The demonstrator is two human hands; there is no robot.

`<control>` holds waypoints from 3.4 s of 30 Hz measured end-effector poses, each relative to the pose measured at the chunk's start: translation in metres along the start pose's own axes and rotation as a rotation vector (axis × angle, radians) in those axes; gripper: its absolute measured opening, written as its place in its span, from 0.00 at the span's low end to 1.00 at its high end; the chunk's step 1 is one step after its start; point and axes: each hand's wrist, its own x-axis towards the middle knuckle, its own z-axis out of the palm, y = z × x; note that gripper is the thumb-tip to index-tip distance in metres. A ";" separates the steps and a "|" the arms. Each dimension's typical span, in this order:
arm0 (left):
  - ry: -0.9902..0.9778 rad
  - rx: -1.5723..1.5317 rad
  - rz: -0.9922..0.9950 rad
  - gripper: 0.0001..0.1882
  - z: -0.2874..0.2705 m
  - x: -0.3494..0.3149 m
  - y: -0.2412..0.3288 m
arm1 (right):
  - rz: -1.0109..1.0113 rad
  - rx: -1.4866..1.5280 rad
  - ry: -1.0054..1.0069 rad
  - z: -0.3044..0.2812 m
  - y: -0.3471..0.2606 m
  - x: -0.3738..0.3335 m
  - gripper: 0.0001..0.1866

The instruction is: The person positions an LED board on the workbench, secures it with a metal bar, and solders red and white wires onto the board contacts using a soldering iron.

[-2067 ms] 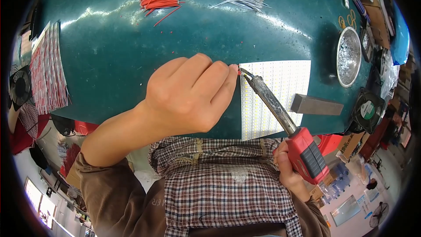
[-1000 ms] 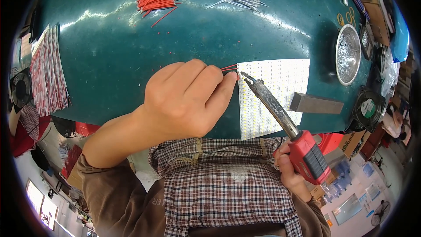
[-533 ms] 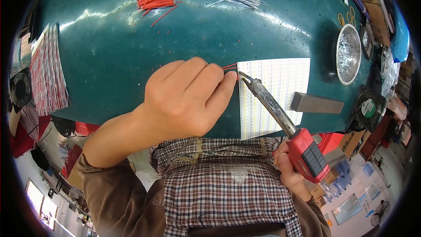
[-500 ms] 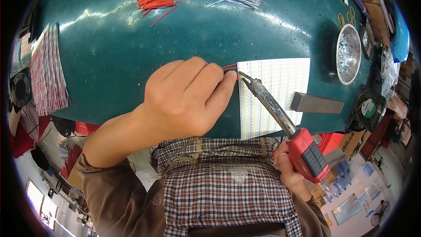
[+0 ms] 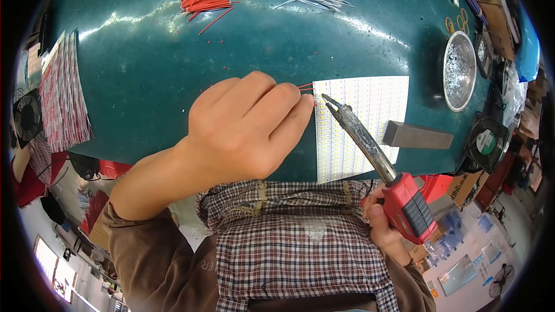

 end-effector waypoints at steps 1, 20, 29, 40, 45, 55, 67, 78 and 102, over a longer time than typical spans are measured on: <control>0.013 -0.013 -0.005 0.19 0.000 0.000 0.000 | -0.004 0.012 0.006 0.000 0.000 0.000 0.08; -0.025 -0.029 -0.015 0.19 -0.001 -0.002 0.004 | -0.016 -0.089 -0.069 -0.002 0.011 -0.005 0.09; -0.026 -0.006 -0.010 0.18 -0.001 -0.001 0.004 | -0.029 0.008 -0.041 -0.005 0.004 -0.001 0.07; -0.011 -0.023 -0.018 0.19 0.000 -0.006 0.011 | -0.021 -0.081 -0.020 -0.005 0.013 -0.013 0.07; 0.001 -0.021 -0.015 0.20 0.001 -0.006 0.009 | -0.019 -0.063 -0.014 -0.004 0.014 -0.013 0.10; 0.007 -0.019 -0.011 0.21 0.000 -0.007 0.010 | -0.016 -0.057 -0.041 -0.005 0.020 -0.014 0.12; 0.002 -0.051 -0.018 0.19 -0.001 -0.005 0.008 | -0.045 -0.049 -0.052 -0.004 0.023 -0.014 0.11; -0.005 -0.041 -0.022 0.19 -0.001 -0.006 0.009 | -0.018 -0.073 -0.061 -0.004 0.020 -0.014 0.12; 0.022 -0.028 -0.024 0.18 0.000 -0.003 0.010 | -0.042 0.016 0.008 -0.004 0.014 -0.013 0.08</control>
